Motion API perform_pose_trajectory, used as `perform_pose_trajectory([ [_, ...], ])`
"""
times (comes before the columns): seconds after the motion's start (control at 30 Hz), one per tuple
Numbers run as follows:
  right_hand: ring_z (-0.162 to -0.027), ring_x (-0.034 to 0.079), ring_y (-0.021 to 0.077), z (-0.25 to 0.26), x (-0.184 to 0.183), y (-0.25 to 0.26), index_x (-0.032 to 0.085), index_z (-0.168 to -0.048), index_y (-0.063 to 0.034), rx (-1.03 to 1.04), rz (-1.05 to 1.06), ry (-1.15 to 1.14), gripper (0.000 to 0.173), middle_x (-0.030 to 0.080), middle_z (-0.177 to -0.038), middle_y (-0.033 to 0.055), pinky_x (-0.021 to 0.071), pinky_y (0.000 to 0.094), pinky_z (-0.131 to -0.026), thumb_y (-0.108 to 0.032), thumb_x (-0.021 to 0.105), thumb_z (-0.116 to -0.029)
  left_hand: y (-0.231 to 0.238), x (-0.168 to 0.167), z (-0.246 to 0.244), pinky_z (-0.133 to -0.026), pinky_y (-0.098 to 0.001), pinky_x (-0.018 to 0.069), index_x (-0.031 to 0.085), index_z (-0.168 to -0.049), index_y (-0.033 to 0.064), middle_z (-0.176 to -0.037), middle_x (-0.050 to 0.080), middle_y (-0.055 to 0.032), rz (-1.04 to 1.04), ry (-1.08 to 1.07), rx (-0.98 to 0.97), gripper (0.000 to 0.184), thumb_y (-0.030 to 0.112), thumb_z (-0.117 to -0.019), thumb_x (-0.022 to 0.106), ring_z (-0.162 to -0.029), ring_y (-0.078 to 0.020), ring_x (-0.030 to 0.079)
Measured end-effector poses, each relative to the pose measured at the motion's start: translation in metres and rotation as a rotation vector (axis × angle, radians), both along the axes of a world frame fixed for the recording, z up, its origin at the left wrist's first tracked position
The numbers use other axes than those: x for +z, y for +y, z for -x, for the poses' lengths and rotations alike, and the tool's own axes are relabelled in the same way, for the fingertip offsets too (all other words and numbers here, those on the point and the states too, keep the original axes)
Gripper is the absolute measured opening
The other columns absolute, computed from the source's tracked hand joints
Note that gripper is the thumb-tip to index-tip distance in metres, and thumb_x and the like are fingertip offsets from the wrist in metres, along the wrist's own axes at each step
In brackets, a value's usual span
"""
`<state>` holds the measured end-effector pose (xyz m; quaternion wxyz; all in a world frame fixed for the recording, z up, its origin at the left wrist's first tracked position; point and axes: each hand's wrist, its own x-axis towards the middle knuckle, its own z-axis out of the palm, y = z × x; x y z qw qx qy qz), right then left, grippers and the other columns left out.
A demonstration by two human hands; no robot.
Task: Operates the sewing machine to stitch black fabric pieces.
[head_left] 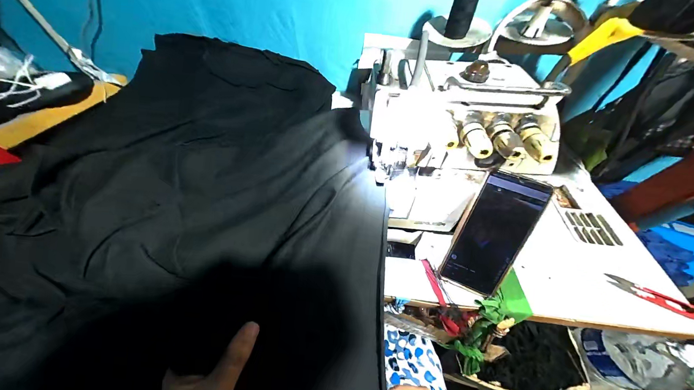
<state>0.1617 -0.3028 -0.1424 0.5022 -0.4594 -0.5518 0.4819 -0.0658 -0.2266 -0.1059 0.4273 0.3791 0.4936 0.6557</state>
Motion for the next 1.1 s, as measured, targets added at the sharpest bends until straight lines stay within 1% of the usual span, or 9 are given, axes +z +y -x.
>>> perform_pose_trajectory([
  [0.13,-0.081,0.061,-0.005,0.002,0.01,0.033,0.058,-0.123,-0.0093,-0.025,-0.048,0.101,0.029,0.069,-0.095,-0.011,0.0538,0.0174,-0.071,-0.007,0.069,-0.0967,0.037,0.01,-0.008,-0.083,-0.0275,0.0638,0.059,-0.115,0.0056,-0.097,0.077,0.0034,-0.031,0.02,0.015,0.026,-0.004,-0.0919,0.067,-0.09,-0.0077,0.074],
  [0.3,-0.082,0.064,-0.0031,0.003,0.024,0.073,0.054,-0.124,-0.0109,-0.059,-0.072,0.195,0.035,0.069,-0.093,-0.0127,0.0559,0.0187,-0.072,0.001,0.068,-0.0938,0.084,0.018,-0.012,-0.082,-0.0268,0.0634,0.066,-0.112,0.0096,-0.098,0.076,0.0027,-0.093,0.124,-0.042,0.029,0.008,-0.0859,0.079,-0.091,-0.0082,0.074],
  [0.53,-0.078,0.064,0.0001,-0.004,0.039,0.13,0.056,-0.117,-0.0061,-0.185,-0.108,0.137,0.027,0.067,-0.088,-0.0076,0.0557,0.0182,-0.069,-0.004,0.069,-0.0937,0.139,0.049,-0.021,-0.065,-0.0254,0.0617,0.076,-0.091,0.0144,-0.081,0.076,0.0029,0.065,0.379,-0.113,0.012,0.012,-0.0817,0.083,-0.072,-0.0069,0.072],
  [0.63,-0.068,0.063,0.0012,-0.005,0.046,0.155,0.061,-0.112,-0.0096,-0.294,-0.084,0.072,0.023,0.068,-0.078,-0.0051,0.0528,0.0157,-0.062,-0.011,0.071,-0.0917,0.162,0.061,-0.027,-0.059,-0.026,0.0575,0.069,-0.082,0.0135,-0.074,0.072,0.003,0.147,0.465,-0.082,0.015,0.016,-0.0833,0.084,-0.064,-0.0065,0.068],
  [0.73,-0.056,0.061,0.0062,0.001,0.055,0.18,0.066,-0.104,-0.0125,-0.45,-0.026,-0.013,0.017,0.064,-0.066,-0.0039,0.0523,0.0203,-0.052,-0.015,0.069,-0.0872,0.187,0.066,-0.032,-0.054,-0.0292,0.0512,0.063,-0.075,0.0121,-0.067,0.065,0.0015,0.227,0.582,-0.091,0.027,0.028,-0.087,0.082,-0.059,-0.0081,0.062],
  [0.8,-0.048,0.061,0.0103,0.008,0.059,0.191,0.067,-0.099,-0.0098,-0.521,0.008,0.068,0.01,0.062,-0.061,0.0004,0.0543,0.0242,-0.046,-0.011,0.069,-0.0886,0.203,0.07,-0.039,-0.066,-0.0325,0.0582,0.064,-0.087,0.0089,-0.079,0.07,-0.0007,0.269,0.563,-0.11,0.024,0.025,-0.0881,0.081,-0.072,-0.0091,0.068],
  [0.9,-0.048,0.06,0.0106,0.015,0.058,0.198,0.069,-0.104,-0.0096,-0.58,-0.009,0.079,0.016,0.063,-0.064,-0.0001,0.0538,0.0259,-0.044,-0.012,0.072,-0.0889,0.228,0.07,-0.046,-0.077,-0.039,0.0586,0.061,-0.101,0.0043,-0.092,0.069,-0.0053,0.283,0.56,-0.107,0.03,0.024,-0.089,0.08,-0.084,-0.0135,0.069],
  [1.03,-0.048,0.057,0.0072,0.019,0.059,0.194,0.067,-0.098,-0.0106,-0.604,0.012,0.041,0.009,0.061,-0.066,-0.0016,0.052,0.0233,-0.045,-0.012,0.071,-0.0909,0.246,0.06,-0.046,-0.08,-0.042,0.0565,0.06,-0.106,0.0007,-0.096,0.064,-0.0077,0.198,0.626,-0.051,0.039,0.033,-0.0924,0.076,-0.086,-0.015,0.065],
  [1.1,-0.05,0.056,0.0074,0.019,0.062,0.191,0.066,-0.097,-0.0112,-0.6,0.056,0.036,0.005,0.059,-0.068,-0.0009,0.0521,0.023,-0.047,-0.011,0.069,-0.0927,0.241,0.06,-0.044,-0.077,-0.0363,0.0546,0.058,-0.103,0.0036,-0.092,0.059,-0.0024,0.161,0.638,0.018,0.038,0.038,-0.0949,0.072,-0.082,-0.0093,0.061],
])
